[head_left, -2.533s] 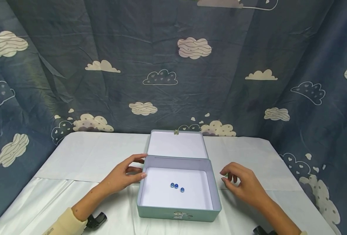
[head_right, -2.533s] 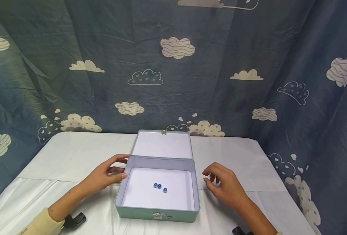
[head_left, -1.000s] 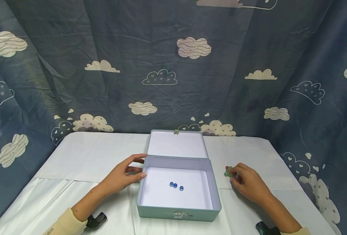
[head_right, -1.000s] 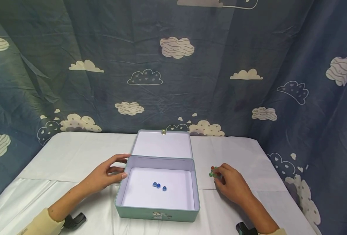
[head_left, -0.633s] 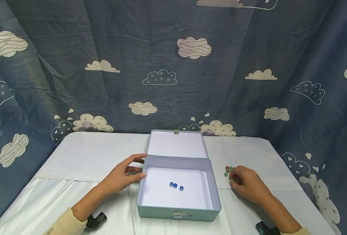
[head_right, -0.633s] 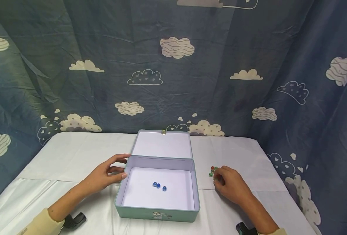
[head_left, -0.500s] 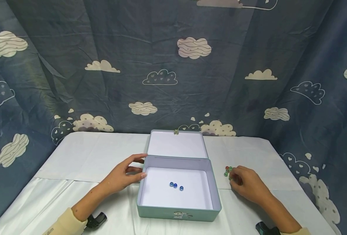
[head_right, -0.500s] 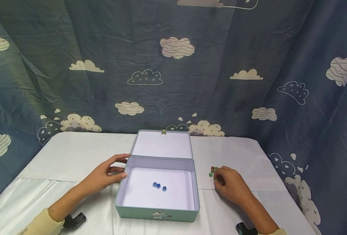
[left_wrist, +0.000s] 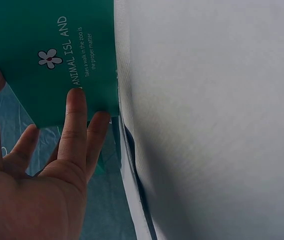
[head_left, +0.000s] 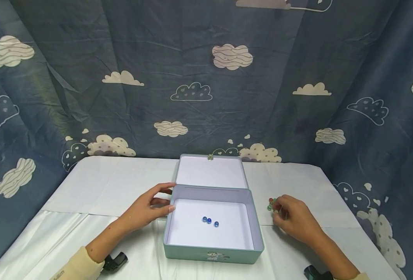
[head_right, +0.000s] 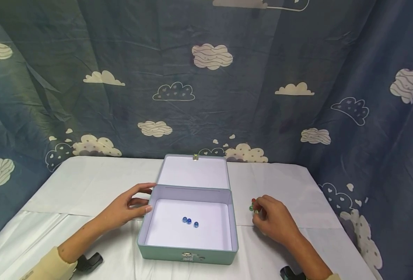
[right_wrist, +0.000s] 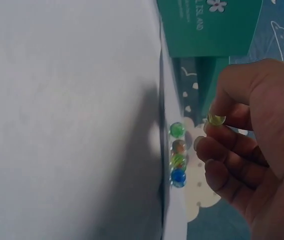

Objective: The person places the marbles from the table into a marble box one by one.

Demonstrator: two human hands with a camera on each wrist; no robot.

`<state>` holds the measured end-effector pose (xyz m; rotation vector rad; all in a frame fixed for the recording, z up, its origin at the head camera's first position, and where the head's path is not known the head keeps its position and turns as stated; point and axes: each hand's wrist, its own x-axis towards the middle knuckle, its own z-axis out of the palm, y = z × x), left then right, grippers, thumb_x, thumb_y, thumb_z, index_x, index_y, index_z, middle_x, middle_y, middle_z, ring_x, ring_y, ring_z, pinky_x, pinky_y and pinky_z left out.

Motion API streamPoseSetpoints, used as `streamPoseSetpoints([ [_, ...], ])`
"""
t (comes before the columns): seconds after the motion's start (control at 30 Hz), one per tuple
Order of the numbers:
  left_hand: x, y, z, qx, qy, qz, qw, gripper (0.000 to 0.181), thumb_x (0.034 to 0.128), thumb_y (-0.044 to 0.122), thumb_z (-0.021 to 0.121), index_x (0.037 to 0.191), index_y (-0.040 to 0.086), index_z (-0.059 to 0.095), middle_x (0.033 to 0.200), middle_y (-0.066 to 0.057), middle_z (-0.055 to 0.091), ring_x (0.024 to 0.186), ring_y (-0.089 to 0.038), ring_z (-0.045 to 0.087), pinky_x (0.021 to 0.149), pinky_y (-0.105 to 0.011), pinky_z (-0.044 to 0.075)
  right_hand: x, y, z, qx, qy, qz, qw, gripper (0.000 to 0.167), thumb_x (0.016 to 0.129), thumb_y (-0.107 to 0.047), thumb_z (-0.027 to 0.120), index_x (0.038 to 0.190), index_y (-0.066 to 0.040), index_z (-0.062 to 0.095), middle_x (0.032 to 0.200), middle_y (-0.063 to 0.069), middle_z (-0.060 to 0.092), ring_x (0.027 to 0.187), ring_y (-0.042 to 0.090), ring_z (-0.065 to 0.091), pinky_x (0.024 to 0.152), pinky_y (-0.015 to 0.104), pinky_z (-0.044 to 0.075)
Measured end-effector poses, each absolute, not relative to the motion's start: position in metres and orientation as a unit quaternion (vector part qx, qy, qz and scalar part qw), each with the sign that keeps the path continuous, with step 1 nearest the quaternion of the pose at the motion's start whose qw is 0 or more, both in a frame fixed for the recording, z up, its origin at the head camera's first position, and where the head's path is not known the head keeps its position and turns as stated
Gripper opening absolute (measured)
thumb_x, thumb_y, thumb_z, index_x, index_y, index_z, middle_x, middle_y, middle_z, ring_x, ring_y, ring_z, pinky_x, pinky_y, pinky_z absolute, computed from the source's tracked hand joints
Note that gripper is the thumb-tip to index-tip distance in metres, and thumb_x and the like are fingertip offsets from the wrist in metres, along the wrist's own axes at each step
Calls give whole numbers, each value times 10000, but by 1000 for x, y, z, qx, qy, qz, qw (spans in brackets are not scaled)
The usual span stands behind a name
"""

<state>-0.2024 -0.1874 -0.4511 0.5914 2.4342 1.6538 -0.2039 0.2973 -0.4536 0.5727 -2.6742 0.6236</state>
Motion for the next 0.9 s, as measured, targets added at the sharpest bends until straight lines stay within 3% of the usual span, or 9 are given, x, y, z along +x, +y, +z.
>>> streamPoseSetpoints([
  [0.33,-202,-187,-450,199,814,542,67,674,992,310,789,1586,299,470,1501,-169,537,1247,-330,672,940,-309,600,-199,288,-445,253,-908,259,212,302,754,63,771,888,-196,695,863,-112,645,680,58,573,579,214,487],
  [0.9,-202,-187,-450,198,813,544,67,676,991,309,790,1586,313,469,1494,-162,540,1243,-324,673,936,-306,604,-181,264,-425,292,-875,312,230,395,786,90,841,968,-235,709,875,-169,630,662,61,578,590,176,478],
])
